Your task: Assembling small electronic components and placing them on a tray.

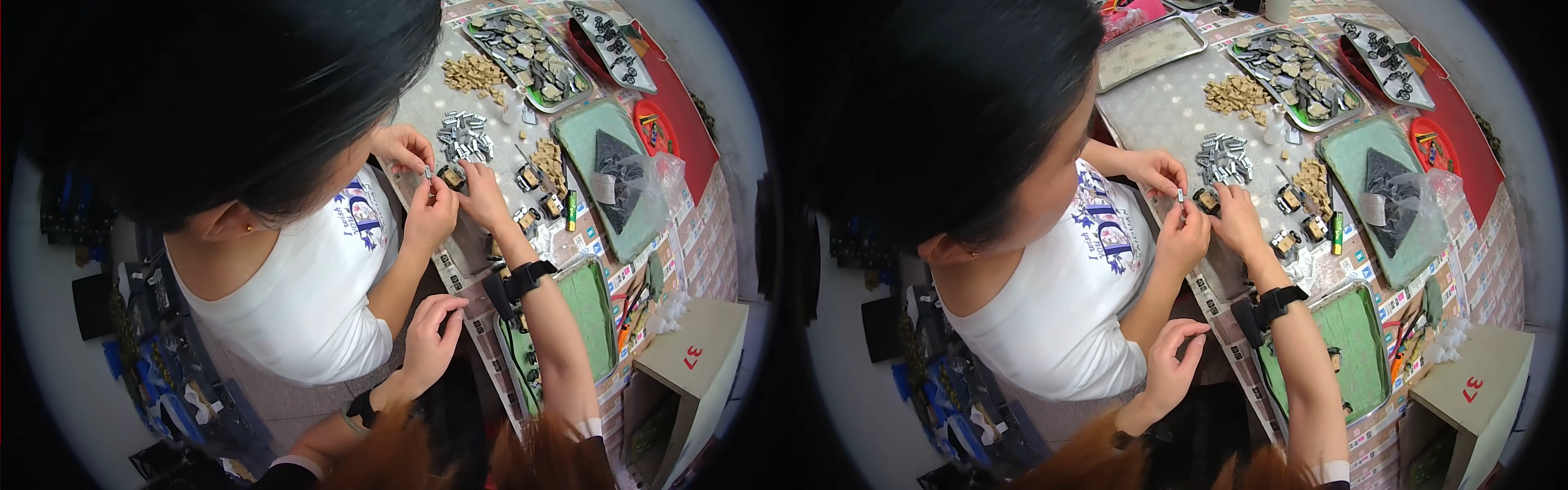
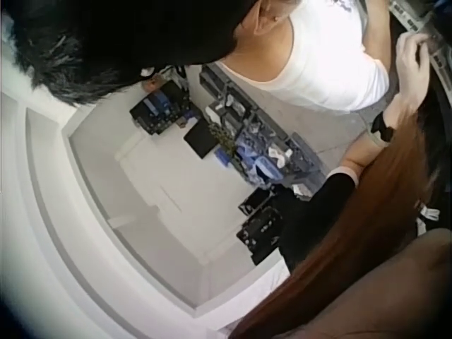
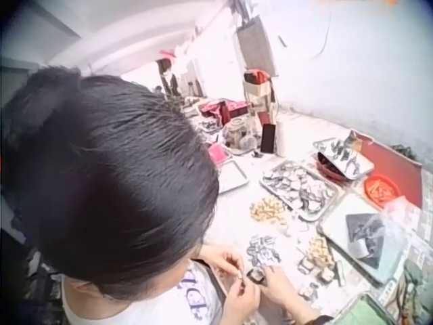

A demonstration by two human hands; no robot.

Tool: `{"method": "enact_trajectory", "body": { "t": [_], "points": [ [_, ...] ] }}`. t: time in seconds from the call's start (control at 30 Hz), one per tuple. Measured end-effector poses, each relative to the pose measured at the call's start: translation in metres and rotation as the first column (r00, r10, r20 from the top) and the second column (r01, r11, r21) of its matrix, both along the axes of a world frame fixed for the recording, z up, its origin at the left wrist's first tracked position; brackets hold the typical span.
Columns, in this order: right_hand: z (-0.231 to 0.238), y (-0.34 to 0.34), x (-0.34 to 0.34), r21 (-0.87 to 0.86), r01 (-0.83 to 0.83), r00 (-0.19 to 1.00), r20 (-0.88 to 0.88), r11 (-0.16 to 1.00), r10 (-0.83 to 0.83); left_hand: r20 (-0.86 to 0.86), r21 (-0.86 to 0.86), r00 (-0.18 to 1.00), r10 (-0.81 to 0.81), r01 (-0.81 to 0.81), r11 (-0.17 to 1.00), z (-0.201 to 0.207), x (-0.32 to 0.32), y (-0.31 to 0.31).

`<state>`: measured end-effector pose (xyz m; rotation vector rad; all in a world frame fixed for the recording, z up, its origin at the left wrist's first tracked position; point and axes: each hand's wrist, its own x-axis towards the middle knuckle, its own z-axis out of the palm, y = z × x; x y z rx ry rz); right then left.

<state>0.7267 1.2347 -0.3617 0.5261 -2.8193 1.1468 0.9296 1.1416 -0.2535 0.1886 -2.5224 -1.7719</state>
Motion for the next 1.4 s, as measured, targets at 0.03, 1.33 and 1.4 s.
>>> {"method": "enact_trajectory", "body": {
  "t": [0.03,1.33,1.4],
  "points": [
    [0.0,-0.001,-0.002,-0.001,-0.003,1.0,0.002,1.0,0.003,-0.003,0.001,1.0,0.008,-0.008,1.0,0.002,-0.002,0.001],
    [0.049,-0.012,0.004,-0.286,0.026,0.913,0.397,0.958,0.094,0.224,0.974,0.962,-0.154,-0.217,0.064,-0.018,-0.037,-0.008],
    [0.04,-0.026,-0.003,-0.165,0.046,0.93,0.367,0.985,0.018,0.175,0.984,0.974,-0.141,-0.178,-0.011,-0.02,-0.036,-0.009]
  ]
}}
